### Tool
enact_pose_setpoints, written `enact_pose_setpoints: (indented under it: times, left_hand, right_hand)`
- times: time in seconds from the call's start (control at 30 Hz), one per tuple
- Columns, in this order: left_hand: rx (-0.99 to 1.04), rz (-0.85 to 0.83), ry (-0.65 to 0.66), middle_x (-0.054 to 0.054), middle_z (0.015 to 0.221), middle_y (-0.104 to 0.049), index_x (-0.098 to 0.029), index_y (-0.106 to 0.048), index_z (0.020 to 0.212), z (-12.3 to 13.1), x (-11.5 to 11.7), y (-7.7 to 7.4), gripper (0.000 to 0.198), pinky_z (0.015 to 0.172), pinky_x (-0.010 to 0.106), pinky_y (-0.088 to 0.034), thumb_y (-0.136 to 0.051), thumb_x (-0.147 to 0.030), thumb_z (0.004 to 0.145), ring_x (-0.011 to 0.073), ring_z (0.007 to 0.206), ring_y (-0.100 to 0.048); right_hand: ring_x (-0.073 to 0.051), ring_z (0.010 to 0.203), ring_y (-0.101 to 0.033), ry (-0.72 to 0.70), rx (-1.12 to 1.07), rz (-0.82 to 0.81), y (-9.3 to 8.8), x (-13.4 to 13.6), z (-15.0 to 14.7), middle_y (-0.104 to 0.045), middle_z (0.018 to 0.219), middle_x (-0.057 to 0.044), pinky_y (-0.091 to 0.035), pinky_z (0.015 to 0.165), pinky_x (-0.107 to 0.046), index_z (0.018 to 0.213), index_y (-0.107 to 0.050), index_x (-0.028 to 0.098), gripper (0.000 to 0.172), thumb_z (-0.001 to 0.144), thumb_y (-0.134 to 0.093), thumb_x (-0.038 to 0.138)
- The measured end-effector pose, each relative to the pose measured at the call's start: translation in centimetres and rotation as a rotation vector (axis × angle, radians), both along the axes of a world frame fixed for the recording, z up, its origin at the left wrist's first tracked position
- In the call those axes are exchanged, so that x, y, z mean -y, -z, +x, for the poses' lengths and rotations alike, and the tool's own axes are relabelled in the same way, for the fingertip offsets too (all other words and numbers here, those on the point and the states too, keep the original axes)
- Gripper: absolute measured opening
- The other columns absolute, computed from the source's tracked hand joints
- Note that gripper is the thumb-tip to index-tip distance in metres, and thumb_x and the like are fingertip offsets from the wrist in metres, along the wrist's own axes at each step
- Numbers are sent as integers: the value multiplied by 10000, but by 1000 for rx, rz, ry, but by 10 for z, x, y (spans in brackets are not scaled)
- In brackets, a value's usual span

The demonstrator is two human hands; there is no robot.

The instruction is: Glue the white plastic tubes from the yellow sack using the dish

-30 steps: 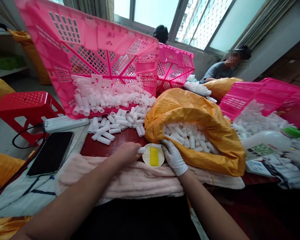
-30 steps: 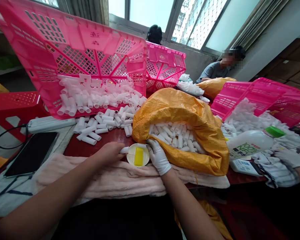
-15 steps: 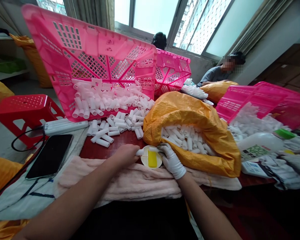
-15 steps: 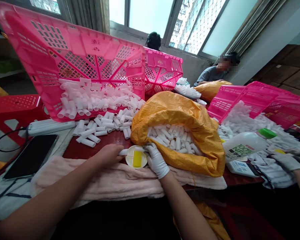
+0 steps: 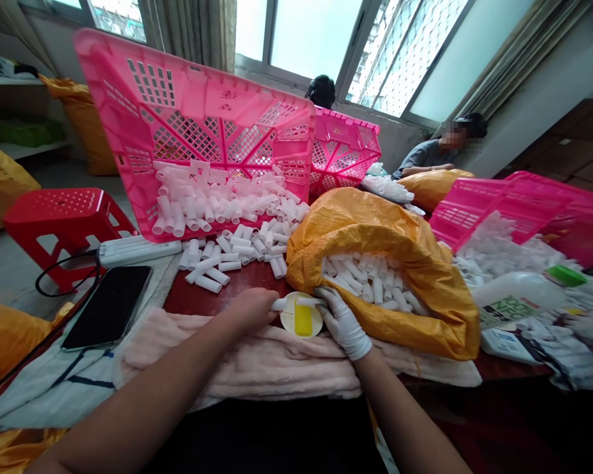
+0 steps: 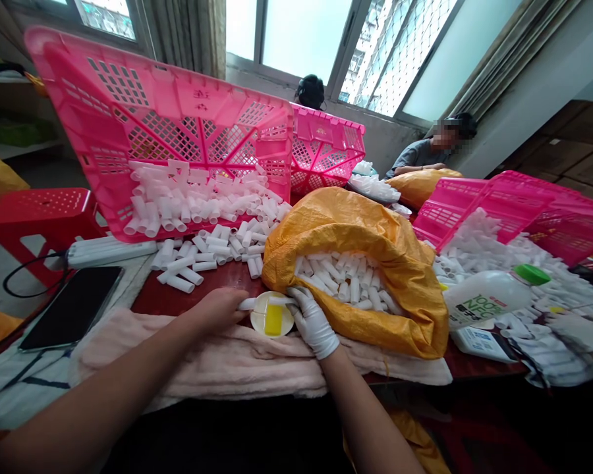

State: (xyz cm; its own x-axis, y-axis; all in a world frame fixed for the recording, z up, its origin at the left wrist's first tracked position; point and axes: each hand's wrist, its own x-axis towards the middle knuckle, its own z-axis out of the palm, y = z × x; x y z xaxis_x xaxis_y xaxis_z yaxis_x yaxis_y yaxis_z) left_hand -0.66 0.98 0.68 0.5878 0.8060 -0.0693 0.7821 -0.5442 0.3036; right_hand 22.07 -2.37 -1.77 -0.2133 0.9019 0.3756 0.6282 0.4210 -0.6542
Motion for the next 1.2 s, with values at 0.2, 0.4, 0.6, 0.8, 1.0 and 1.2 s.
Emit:
enact_pose_setpoints:
  times: [0.2,0.4,0.6,0.8,1.0,1.2]
  left_hand:
    - [10,31,18,45,757,-637,-202,-574,758,-1,-1,2,234,577,262,-389,-418,-376,775,195,717,-598]
    - [4,29,4,45,800,-645,-197,-584,777,0,-1,4,222,607,255,-403,-434,-360,772,186,736,-596]
    - [0,32,17,49,779,-639,-193,-590,780,-2,-2,7,221,611,263,-408,-442,-356,768,187,714,-592]
    - [116,137,-22,50,871,-625,-191,-581,833,-2,1,-2,216,739,288,-406,-485,-370,762,199,850,-558]
    - [229,127,-9,18,821,-636,-223,-560,891,0,9,-10,206,665,242,-409,-440,-361,798,165,775,-581]
    - [143,120,-4,32,779,-647,-217,-564,889,0,13,-13,221,611,242,-414,-456,-376,780,177,706,-606]
  right_hand:
    - [-191,968,-506,-46,-23,31,1,1,3,-531,987,-68,-418,892,-374,935,-554,200,152,808,-477,165]
    - [-200,980,-511,22,-7,-2,8,0,5,-556,1026,-69,-398,914,-396,1045,-527,205,225,828,-464,200]
    - [-189,969,-504,-8,-39,138,6,-2,5,-533,992,-54,-403,897,-388,916,-549,221,151,804,-475,151]
    - [-167,882,-547,95,-424,24,-9,-1,-6,-544,1002,-47,-468,795,-358,1007,-516,219,197,815,-505,265]
    - [-113,627,-555,54,-508,-140,-33,12,-30,-552,826,-9,-500,596,-282,982,-532,218,172,833,-485,290]
    - [-190,1048,-483,-167,-134,209,-55,10,-33,-520,1065,-50,-392,930,-385,1015,-565,258,256,807,-500,123]
